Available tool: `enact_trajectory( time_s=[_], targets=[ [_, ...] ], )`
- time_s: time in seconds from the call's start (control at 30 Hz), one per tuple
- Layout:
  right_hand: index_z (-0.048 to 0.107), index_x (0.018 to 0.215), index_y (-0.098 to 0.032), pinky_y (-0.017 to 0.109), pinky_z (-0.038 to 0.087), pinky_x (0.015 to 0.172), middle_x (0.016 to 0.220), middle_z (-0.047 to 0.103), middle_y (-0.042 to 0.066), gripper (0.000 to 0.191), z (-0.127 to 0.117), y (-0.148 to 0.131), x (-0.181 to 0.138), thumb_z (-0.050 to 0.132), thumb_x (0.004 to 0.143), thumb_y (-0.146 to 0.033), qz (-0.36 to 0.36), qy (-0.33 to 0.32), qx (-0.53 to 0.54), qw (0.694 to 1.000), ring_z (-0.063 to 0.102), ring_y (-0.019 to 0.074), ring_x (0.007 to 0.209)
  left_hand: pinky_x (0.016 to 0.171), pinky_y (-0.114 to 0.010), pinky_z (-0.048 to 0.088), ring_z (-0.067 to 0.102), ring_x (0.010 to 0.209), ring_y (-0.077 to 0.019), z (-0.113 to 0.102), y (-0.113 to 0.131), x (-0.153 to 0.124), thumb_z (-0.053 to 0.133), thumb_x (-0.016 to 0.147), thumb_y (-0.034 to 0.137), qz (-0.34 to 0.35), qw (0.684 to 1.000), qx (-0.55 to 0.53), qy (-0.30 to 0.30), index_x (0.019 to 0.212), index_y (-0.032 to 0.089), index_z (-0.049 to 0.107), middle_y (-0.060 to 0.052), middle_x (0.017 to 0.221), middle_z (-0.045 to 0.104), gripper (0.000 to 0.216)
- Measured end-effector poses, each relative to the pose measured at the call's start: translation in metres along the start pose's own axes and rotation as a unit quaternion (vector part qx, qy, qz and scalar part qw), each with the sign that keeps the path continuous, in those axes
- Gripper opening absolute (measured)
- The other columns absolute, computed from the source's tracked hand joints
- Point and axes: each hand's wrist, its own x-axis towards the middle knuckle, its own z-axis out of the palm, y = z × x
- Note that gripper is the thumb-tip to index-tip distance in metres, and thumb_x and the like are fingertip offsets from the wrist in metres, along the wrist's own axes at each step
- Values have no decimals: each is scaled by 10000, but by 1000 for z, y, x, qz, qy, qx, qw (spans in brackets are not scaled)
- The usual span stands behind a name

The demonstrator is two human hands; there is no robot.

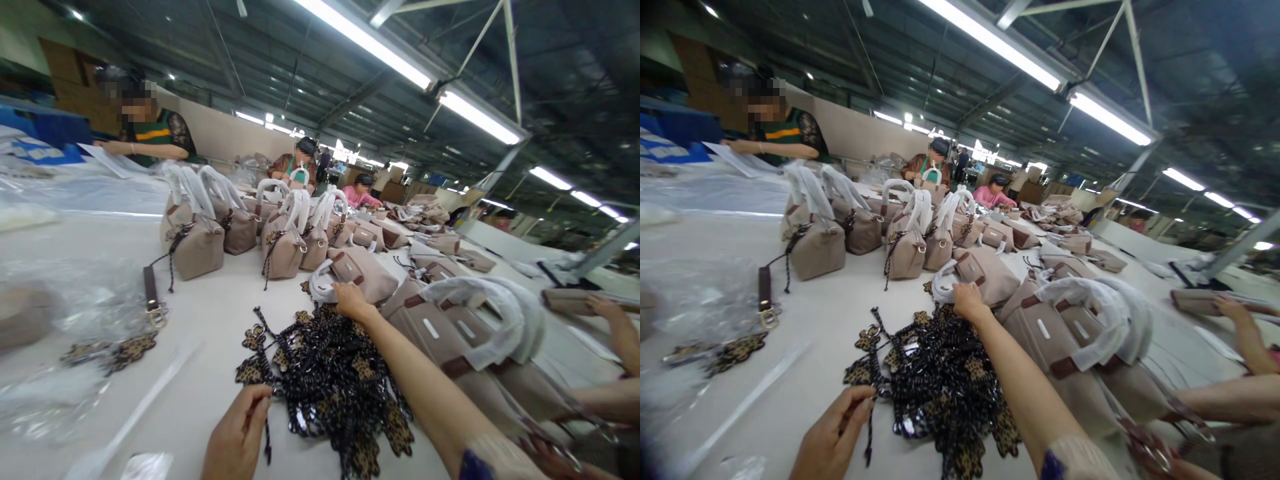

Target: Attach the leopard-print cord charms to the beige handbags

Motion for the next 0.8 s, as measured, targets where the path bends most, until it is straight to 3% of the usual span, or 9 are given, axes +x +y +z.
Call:
enact_trajectory(
  time_s=[0.2, 0.33, 0.47, 0.6, 0.7, 0.8],
  targets=[
    [584, 1179, -161, 466, 488, 923, 1231, 584, 91, 311, 24, 5, 14, 589, 917, -329, -8, -8, -26, 1000, 583, 237, 1088, 666, -211, 547, 690, 713, -165, 1, -5, -2, 496, 886, 453, 11, 1000, 5, -5, 897, 275, 653, 24, 805, 724, 237],
    [601, 1144, -163, 464, 485, 928, 1214, 595, 85, 280, 11, 13, 25, 599, 911, -319, 40, 47, 25, 998, 584, 232, 1085, 718, -246, 561, 690, 776, -181, 3, -12, 0, 485, 898, 409, 44, 999, 25, 7, 906, 271, 656, 1, 853, 719, 220],
    [597, 1144, -163, 462, 486, 925, 1202, 597, 84, 271, -39, 40, 35, 578, 924, -318, 148, 160, 126, 968, 586, 229, 1078, 871, -368, 555, 658, 970, -237, 7, -25, 4, 514, 869, 382, 108, 989, 72, 71, 938, 265, 675, -47, 994, 704, 211],
    [574, 1181, -164, 426, 523, 859, 1184, 599, 84, 311, -110, 71, 26, 567, 930, -346, 237, 274, 264, 894, 611, 212, 1009, 900, -423, 550, 640, 1013, -255, 13, -31, 5, 515, 865, 383, 119, 986, 78, 88, 960, 252, 672, -63, 1049, 688, 226],
    [577, 1152, -153, 365, 553, 762, 1088, 633, 71, 287, -154, 70, 2, 557, 936, -340, 233, 318, 382, 836, 640, 179, 890, 915, -452, 540, 634, 1021, -262, 15, -26, 6, 512, 869, 379, 124, 985, 69, 94, 973, 239, 658, -67, 1058, 677, 227],
    [570, 1061, -173, 304, 560, 617, 905, 679, 44, 180, -182, 49, -33, 480, 957, -289, 193, 327, 494, 782, 657, 156, 717, 951, -477, 517, 612, 1081, -267, 13, -13, 7, 524, 878, 354, 153, 981, 64, 96, 1084, 226, 610, -85, 1125, 646, 257]
  ],
)
